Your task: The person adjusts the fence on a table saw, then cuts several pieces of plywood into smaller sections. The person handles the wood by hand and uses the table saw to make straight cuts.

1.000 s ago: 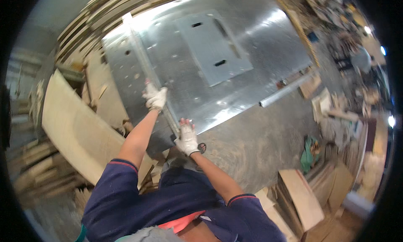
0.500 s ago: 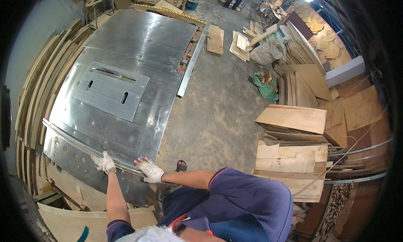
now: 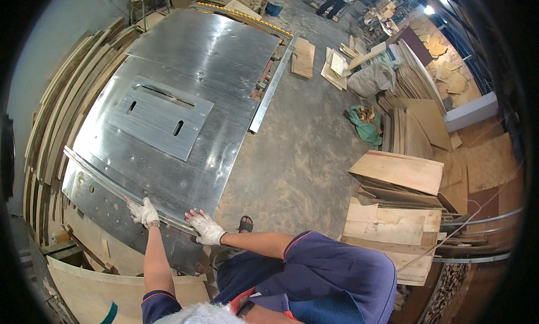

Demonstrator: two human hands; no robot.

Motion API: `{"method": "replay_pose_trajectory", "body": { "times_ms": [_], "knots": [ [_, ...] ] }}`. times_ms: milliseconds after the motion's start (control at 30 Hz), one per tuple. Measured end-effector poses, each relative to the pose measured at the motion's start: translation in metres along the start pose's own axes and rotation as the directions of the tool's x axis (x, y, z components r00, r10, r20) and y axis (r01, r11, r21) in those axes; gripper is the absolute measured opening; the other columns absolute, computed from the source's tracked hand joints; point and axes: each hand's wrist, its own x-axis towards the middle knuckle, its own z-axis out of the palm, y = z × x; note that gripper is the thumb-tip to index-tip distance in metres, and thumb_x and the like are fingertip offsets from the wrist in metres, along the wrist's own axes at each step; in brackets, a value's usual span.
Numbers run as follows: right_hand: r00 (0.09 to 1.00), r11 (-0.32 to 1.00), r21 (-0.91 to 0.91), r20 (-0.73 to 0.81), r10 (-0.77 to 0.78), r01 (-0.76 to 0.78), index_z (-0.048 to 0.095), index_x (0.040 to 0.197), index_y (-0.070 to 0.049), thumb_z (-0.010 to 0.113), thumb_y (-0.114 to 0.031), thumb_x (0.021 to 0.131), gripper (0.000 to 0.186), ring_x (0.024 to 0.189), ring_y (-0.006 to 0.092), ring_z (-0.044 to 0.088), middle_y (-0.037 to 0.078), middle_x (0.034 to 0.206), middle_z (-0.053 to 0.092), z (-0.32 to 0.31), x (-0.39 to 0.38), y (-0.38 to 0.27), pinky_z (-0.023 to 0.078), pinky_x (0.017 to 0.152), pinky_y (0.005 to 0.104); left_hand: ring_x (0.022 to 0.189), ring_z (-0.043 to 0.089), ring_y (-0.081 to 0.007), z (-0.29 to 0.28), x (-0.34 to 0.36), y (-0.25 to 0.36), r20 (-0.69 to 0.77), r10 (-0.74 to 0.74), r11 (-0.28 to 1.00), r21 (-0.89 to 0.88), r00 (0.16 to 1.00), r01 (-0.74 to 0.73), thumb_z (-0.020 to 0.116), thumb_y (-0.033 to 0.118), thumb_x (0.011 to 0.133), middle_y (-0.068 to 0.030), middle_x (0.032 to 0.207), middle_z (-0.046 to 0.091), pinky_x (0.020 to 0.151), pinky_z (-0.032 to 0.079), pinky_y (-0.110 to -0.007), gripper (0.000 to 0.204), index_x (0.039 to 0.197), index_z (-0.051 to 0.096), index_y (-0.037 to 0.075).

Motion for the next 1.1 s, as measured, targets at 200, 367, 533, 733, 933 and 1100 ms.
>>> {"method": "replay_pose_trajectory", "body": {
  "times_ms": [200,367,533,733,933,1100],
  "knots": [
    [0.999,1.000,0.024,-0.039,-0.014,0.015,0.038,0.144,0.000,0.067,-0.012,0.073,0.078,0.150,0.0294,0.016,0.014,0.159,0.025,-0.003,0.000,0.002,0.013,0.122,0.0490,0.140,0.038,-0.0311,0.004,-0.001,0.002,0.016,-0.037,0.999,-0.016,0.999,0.037,0.062,0.037,0.083,-0.0151,0.158,0.029,0.116,0.023,-0.049,0.098,0.157,0.004,0.008],
    [1.000,1.000,0.000,0.015,-0.003,0.003,0.036,0.146,0.000,0.067,-0.013,0.075,0.080,0.150,0.0293,0.014,0.013,0.160,0.024,0.000,-0.005,0.008,0.011,0.122,0.0490,0.138,0.040,-0.0328,-0.001,-0.007,0.002,0.012,-0.032,0.999,-0.040,0.999,0.033,0.064,0.034,0.082,-0.0164,0.157,0.029,0.117,0.022,-0.050,0.098,0.157,0.006,0.010],
    [0.998,1.000,-0.027,-0.063,-0.005,0.003,0.034,0.148,-0.001,0.069,-0.016,0.074,0.082,0.150,0.0291,0.015,0.013,0.159,0.026,0.001,-0.003,0.002,0.011,0.122,0.0486,0.138,0.040,-0.0337,-0.012,-0.009,0.007,-0.024,0.017,0.993,-0.116,1.000,-0.019,0.065,0.032,0.082,-0.0146,0.157,0.031,0.117,0.022,-0.050,0.094,0.157,0.010,0.013],
    [0.983,0.966,-0.248,-0.143,-0.115,0.077,0.023,0.154,-0.009,0.073,-0.049,0.073,0.103,0.150,0.0413,0.004,0.029,0.158,0.012,-0.141,0.010,-0.029,0.003,0.117,0.0642,0.137,0.041,-0.0337,-0.006,-0.006,0.000,-0.027,-0.032,0.999,-0.018,0.999,0.031,0.065,0.033,0.082,-0.0145,0.156,0.032,0.117,0.022,-0.050,0.095,0.157,0.011,0.010],
    [0.370,0.866,0.003,-0.905,-0.210,0.500,0.025,0.152,-0.014,0.067,-0.041,0.086,0.082,0.132,0.0327,0.032,0.020,0.150,0.030,-0.508,-0.045,0.007,0.026,0.108,0.0527,0.139,0.039,-0.0297,0.005,-0.001,-0.003,-0.063,0.059,0.994,-0.091,0.996,-0.065,0.066,0.034,0.080,-0.0168,0.156,0.032,0.117,0.020,-0.051,0.094,0.155,0.016,0.007],
    [-0.096,0.760,-0.635,-0.772,-0.628,0.135,0.029,0.149,-0.009,0.072,-0.022,0.082,0.081,0.124,0.0262,0.052,0.016,0.149,0.039,-0.620,-0.106,-0.027,0.050,0.094,0.0427,0.140,0.036,-0.0354,-0.007,-0.013,-0.010,0.022,-0.030,0.998,-0.047,0.999,0.031,0.067,0.039,0.081,-0.0167,0.156,0.031,0.117,0.020,-0.052,0.097,0.156,0.013,0.009]
  ]
}}
